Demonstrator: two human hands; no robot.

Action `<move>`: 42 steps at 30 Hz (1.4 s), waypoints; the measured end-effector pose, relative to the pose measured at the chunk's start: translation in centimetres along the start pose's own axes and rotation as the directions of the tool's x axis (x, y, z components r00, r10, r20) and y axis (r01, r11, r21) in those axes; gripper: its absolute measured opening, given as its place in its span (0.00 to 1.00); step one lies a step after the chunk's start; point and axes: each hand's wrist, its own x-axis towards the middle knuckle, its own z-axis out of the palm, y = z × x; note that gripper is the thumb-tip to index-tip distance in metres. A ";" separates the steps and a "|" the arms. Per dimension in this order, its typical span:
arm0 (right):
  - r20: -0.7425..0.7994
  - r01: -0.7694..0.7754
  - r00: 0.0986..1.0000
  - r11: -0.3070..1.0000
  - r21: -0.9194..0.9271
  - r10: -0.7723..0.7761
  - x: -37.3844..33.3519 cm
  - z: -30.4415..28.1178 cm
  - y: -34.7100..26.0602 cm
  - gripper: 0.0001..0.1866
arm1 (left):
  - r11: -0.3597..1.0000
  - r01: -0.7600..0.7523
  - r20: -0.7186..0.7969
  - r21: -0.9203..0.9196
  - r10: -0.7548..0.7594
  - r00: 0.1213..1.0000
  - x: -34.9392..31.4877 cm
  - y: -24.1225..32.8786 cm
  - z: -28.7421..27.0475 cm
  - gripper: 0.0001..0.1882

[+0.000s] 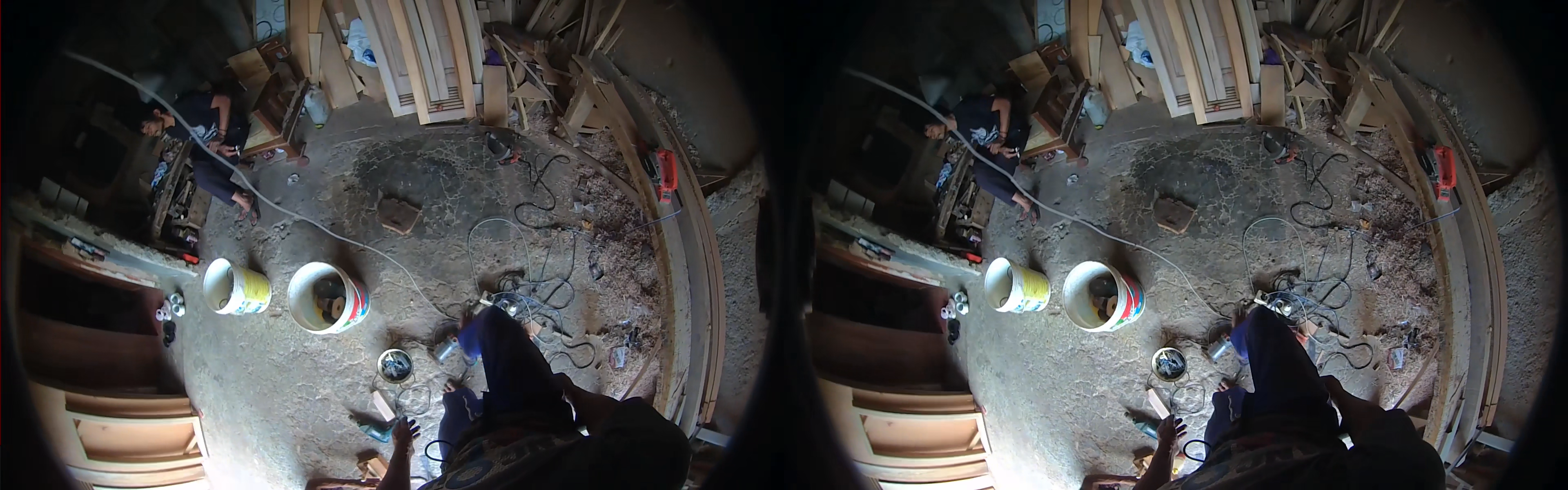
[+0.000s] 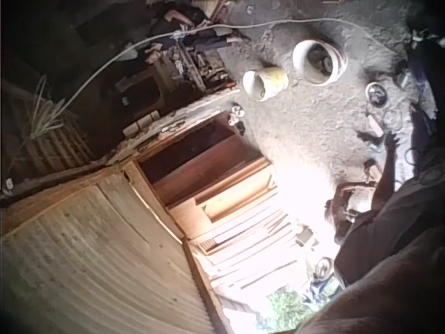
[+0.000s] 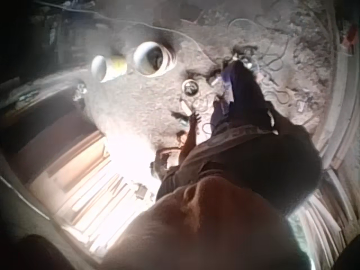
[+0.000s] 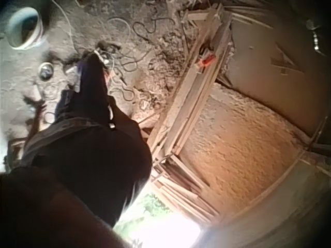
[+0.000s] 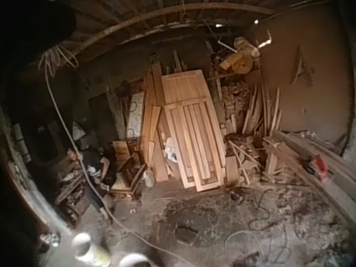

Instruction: The person assembles a wooden rack by inserting small wooden pegs into pre-drilled holes on a long plank. They apply glue to the pegs and press them into place, occasionally inspecting the alignment and fit.

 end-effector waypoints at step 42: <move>-0.464 0.020 0.867 0.944 -0.331 -0.181 98.8 34.3 -109.8 0.22 | -0.076 -0.619 0.621 0.782 -0.002 0.784 47.1 101.9 73.3 0.32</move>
